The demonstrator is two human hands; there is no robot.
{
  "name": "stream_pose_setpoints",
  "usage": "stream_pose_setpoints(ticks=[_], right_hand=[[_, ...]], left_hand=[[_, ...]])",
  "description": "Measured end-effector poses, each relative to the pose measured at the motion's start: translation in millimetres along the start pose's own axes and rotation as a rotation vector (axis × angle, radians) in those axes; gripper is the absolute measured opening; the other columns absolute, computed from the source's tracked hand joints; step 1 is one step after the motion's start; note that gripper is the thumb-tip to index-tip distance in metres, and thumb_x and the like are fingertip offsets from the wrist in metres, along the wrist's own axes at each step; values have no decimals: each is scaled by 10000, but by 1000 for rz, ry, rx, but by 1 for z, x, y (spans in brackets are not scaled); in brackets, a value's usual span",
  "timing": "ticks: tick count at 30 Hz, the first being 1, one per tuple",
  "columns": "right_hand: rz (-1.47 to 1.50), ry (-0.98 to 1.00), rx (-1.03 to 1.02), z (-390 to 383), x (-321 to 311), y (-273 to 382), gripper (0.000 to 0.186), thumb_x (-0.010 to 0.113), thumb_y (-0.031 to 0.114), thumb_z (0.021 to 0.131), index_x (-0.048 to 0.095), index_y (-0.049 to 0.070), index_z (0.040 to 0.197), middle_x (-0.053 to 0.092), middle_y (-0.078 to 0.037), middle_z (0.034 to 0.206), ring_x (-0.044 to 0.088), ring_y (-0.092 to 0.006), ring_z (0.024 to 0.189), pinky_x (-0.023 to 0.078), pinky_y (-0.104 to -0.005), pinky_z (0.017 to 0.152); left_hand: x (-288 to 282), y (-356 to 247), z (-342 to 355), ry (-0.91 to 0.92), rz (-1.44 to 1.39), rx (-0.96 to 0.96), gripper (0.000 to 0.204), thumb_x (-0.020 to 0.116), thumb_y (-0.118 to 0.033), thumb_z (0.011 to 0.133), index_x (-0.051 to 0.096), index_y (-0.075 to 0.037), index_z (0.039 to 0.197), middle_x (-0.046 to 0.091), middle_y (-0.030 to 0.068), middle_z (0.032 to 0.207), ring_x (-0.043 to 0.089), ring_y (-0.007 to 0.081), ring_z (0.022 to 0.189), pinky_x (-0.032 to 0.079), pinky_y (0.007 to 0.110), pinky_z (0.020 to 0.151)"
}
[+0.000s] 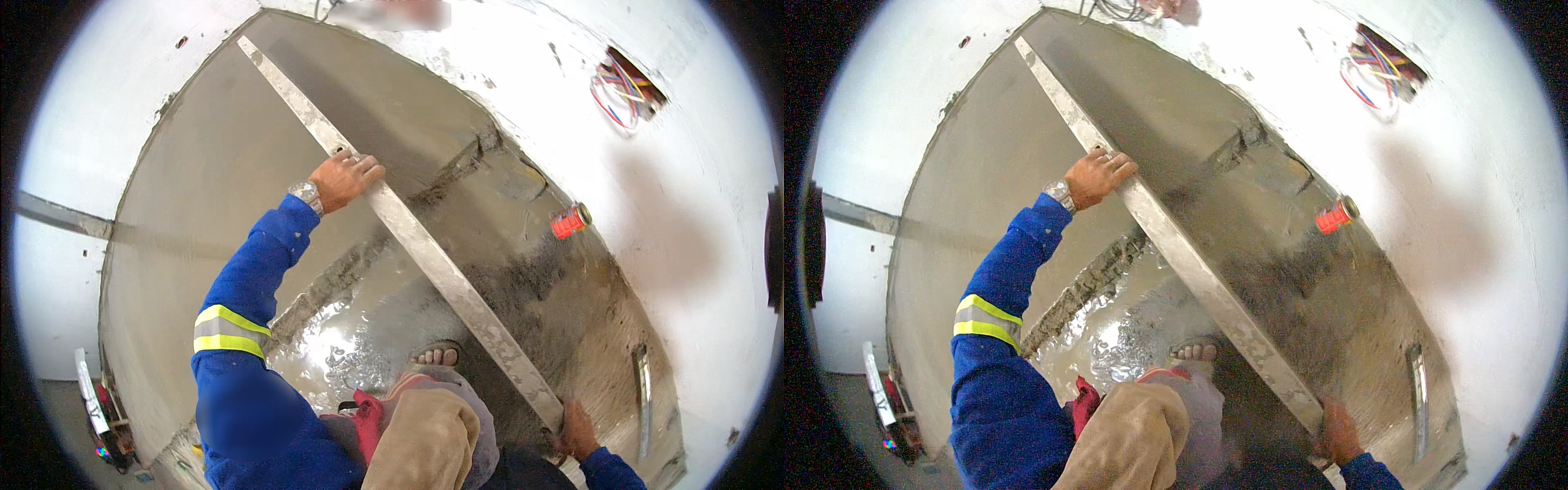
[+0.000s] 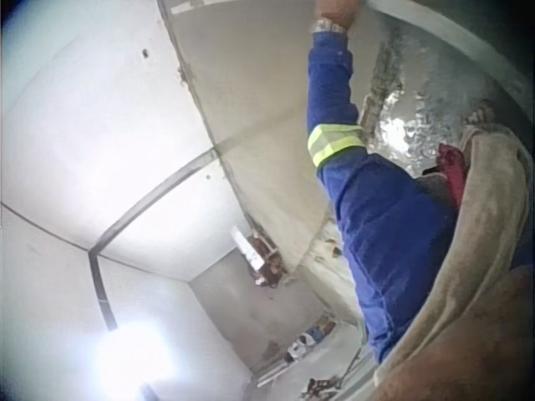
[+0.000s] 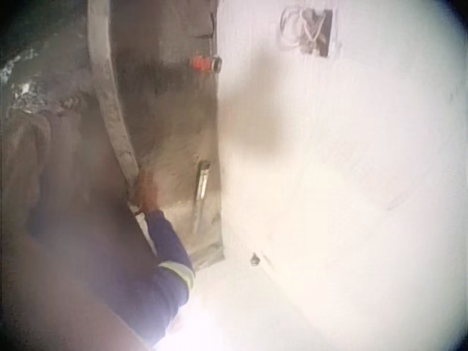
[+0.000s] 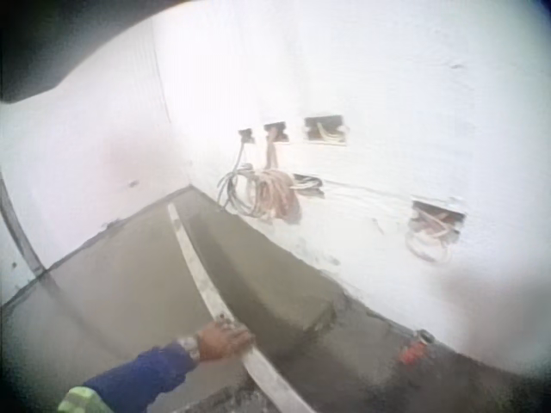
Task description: The person uses a long straightedge to level and smooth a wet concrete floor. They repeatedly drag the straightedge across the surface, adjusting its position to flatten the material and remove excess.
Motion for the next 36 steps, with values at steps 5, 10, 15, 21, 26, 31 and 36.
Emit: stream_pose_setpoints(ticks=[5, 10, 15, 21, 26, 31, 36], right_hand=[[96, -55, -168, 41, -3, 39, 702, 772, 283, 677, 459, 1, 1239, 575, -260, 1070, 560, -446, 998, 451, -478, 845], [217, -128, -295, 112, -52, 142, 696, 787, 288, 676, 466, -3, 1221, 626, -243, 987, 622, -434, 899, 501, -455, 761], [218, -265, -440, 146, -32, 171, 685, 794, 253, 677, 467, -10, 1219, 629, -265, 975, 625, -440, 899, 509, -439, 768], [153, -328, -493, 218, -58, 249, 667, 744, 241, 734, 423, -24, 1255, 601, -276, 1063, 599, -449, 966, 496, -473, 820], [29, -374, -416, 300, -80, 334, 583, 727, 200, 742, 434, -34, 1189, 604, -282, 1027, 599, -449, 963, 497, -475, 831], [-39, -445, -467, 359, -119, 407, 487, 719, 162, 736, 458, -51, 1088, 610, -281, 1004, 609, -439, 953, 505, -477, 831], [-97, -431, -421, 400, -148, 461, 448, 705, 131, 740, 468, -62, 1068, 617, -277, 994, 623, -421, 942, 513, -475, 833]], left_hand=[[-7, 87, -26, 166, 130, -121, 639, 687, -89, 734, 465, -139, 1331, 549, 97, 1303, 582, 290, 1117, 453, 427, 1008], [-94, -23, -11, -12, -315, 398, 837, 842, -287, 571, 478, -125, 1308, 588, 119, 1224, 620, 285, 1060, 358, 471, 1015], [-40, -82, -8, 104, -299, 435, 818, 866, -219, 446, 547, -121, 1193, 614, 73, 1127, 626, 273, 1031, 462, 401, 948], [3, 4, -12, 62, -120, 197, 742, 833, -171, 542, 526, -100, 1215, 613, 84, 1140, 607, 268, 1070, 449, 393, 987], [55, 100, -22, 6, -38, 1, 637, 773, -105, 640, 517, -91, 1223, 591, 100, 1227, 567, 272, 1165, 408, 405, 1053], [74, 185, -21, 11, -1, -242, 552, 682, -48, 740, 498, -128, 1254, 572, 77, 1273, 541, 268, 1210, 388, 420, 1074], [89, 237, -15, 6, -8, -479, 498, 609, -12, 802, 495, -193, 1252, 528, 42, 1339, 493, 256, 1265, 367, 468, 1079]])
Point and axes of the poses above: each hand's wrist, its own z-axis towards the middle knuckle, its own x-axis out of the palm, y = z × x, the point moved 3 cm from there along z, towards the middle knuckle
